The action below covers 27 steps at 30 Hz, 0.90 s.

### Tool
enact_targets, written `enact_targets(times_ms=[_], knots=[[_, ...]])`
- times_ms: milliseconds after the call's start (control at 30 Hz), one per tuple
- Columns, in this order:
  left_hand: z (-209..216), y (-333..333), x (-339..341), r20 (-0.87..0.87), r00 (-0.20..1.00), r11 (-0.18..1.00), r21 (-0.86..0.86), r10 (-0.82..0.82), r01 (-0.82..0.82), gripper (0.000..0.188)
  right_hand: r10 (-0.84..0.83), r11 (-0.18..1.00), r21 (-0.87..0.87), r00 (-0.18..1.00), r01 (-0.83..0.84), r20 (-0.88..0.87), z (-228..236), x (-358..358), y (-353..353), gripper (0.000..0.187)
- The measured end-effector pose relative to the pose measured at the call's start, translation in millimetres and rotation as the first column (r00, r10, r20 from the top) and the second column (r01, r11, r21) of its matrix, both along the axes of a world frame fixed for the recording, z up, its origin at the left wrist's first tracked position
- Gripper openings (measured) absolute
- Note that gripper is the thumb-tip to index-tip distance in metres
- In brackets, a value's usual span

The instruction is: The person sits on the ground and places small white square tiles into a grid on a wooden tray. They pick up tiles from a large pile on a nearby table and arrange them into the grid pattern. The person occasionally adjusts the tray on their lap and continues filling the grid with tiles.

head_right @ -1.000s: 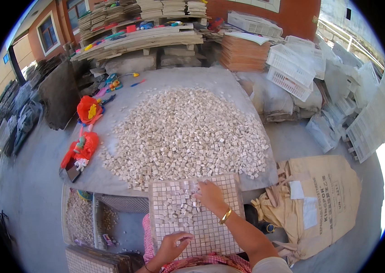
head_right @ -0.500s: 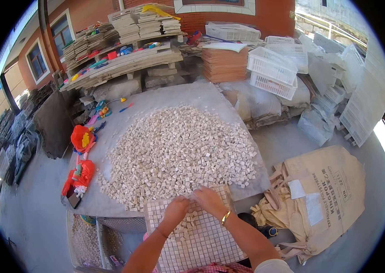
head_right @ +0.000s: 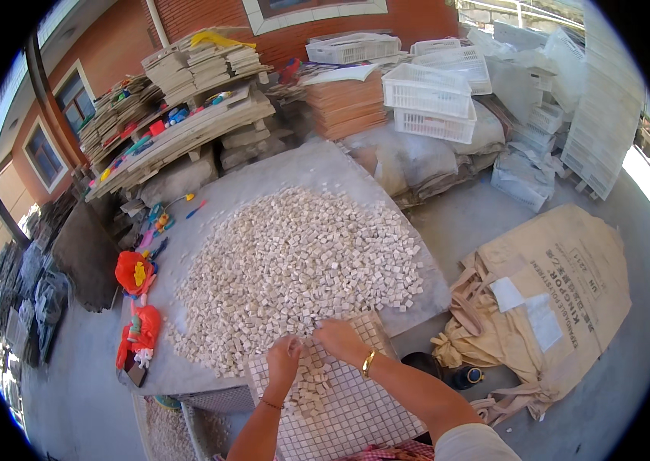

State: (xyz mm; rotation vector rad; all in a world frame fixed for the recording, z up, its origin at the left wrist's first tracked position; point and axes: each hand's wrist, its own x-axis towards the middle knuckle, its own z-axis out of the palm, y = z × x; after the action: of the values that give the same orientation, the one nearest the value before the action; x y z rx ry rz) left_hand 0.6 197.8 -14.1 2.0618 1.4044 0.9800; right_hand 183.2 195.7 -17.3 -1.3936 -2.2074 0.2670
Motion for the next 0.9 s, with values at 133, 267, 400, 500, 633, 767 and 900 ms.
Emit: enact_targets(times_ms=[133, 267, 400, 500, 633, 767, 900], knots=[[-2.8, 1.7, 2.6, -0.012, 1.0, 1.0, 0.006, -0.002, 0.002, 0.011, 0.038, 0.999, -0.008, 0.999, -0.038, -0.018, 5.6, -5.0, 1.1, 0.006], [5.3, 2.4, 3.6, -0.075, 0.996, 0.997, 0.054, -0.056, 0.06, 0.009, 0.038, 0.999, -0.002, 0.998, -0.038, 0.044, 4.0, -16.3, 3.8, 0.006], [10.0, 4.3, 4.2, -0.155, 0.98, 0.992, 0.011, -0.121, 0.124, 0.008, -0.045, 0.999, 0.031, 0.998, 0.044, 0.032, 4.7, -22.5, 3.6, 0.007], [7.4, 7.2, 4.7, -0.127, 0.978, 0.985, 0.039, -0.162, 0.169, 0.008, -0.004, 1.0, 0.008, 0.998, 0.003, 0.057, 4.6, -19.3, 11.3, 0.008], [-0.4, 9.9, 4.0, -0.074, 0.989, 0.99, 0.039, -0.131, 0.134, 0.006, 0.062, 0.986, -0.158, 0.996, -0.05, 0.068, 5.3, -11.8, 18.6, 0.014], [-4.5, 7.7, 5.1, -0.128, 0.991, 0.999, 0.003, -0.039, 0.04, 0.007, 0.038, 0.981, -0.188, 0.999, -0.04, -0.016, 12.7, -2.0, -7.0, 0.016], [2.0, 8.2, 2.4, -0.088, 0.991, 0.995, 0.0, -0.103, 0.104, 0.011, 0.006, 0.952, -0.306, 1.0, -0.009, -0.013, 23.7, 6.1, -38.2, 0.016]])
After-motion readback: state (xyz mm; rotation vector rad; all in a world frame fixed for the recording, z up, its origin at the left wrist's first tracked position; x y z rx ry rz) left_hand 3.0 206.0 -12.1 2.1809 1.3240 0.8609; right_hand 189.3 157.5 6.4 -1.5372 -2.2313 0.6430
